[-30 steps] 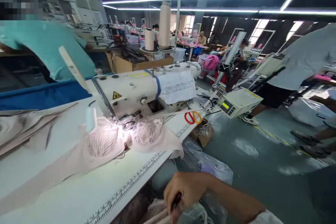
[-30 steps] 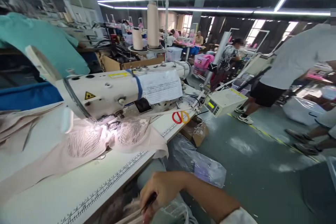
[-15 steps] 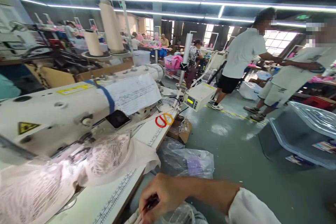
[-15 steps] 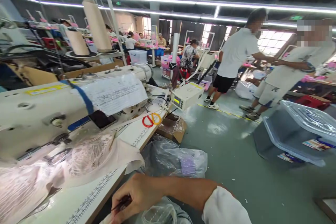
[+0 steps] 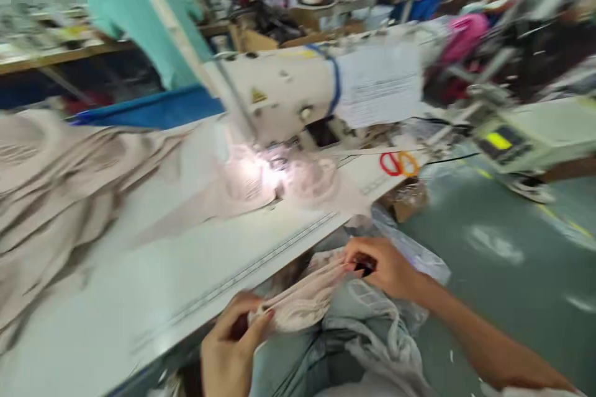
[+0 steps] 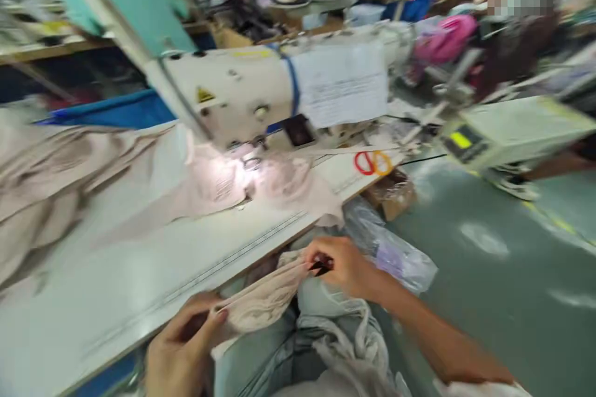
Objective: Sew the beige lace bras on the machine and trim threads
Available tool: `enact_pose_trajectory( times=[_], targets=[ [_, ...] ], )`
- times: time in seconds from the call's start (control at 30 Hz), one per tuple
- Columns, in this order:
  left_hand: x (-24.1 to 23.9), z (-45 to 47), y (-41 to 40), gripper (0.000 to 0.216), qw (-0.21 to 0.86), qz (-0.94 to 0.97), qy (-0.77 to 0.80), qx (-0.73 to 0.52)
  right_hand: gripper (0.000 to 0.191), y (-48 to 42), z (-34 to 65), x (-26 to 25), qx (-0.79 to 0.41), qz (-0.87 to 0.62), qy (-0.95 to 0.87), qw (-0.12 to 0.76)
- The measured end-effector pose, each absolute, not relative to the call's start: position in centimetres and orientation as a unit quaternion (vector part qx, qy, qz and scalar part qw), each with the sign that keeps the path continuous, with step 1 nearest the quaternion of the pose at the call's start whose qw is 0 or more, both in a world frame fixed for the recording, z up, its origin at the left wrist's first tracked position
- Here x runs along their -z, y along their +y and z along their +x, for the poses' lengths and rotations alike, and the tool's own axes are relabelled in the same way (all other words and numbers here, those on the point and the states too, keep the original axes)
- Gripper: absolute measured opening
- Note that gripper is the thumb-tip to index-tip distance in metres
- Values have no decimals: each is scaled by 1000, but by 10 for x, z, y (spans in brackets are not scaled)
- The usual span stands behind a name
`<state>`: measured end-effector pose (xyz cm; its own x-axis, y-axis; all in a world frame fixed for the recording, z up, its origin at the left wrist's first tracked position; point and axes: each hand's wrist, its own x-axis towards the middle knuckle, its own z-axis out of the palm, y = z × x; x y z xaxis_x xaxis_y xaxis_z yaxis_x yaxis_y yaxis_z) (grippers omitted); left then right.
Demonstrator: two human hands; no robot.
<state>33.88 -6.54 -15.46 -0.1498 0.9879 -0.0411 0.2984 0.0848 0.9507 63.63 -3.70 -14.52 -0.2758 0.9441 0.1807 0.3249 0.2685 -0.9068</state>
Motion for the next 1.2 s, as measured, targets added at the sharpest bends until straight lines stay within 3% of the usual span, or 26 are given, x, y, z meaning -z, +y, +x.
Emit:
enact_pose_trajectory(
  times=[0.07,0.43,0.63,0.77,0.93,1.07,1.17,1.2],
  targets=[
    [154,338,-66,17,410,506,594,-473,15,-33,638,143,-402,-456,-702,371],
    [159,342,-70,14,381,517,566,-517,29,-31,624,139,-378,-479,-686,395],
    [159,340,-69,7,387,513,551,-533,31,-31,621,140,-330,-546,-686,348],
    [161,343,-69,6,387,505,528,-562,31,-25,624,135,-385,-514,-696,320],
    [157,342,-71,7,452,470,497,-573,18,-11,644,125,-505,-435,-678,311],
    [141,339,-69,18,568,509,452,-463,19,-6,646,109,-560,-354,-689,294],
    [130,352,-63,52,576,615,395,-366,15,-11,623,96,-522,-358,-739,231],
    [129,359,-62,51,562,644,377,-357,14,-14,613,94,-502,-366,-753,217]
  ],
)
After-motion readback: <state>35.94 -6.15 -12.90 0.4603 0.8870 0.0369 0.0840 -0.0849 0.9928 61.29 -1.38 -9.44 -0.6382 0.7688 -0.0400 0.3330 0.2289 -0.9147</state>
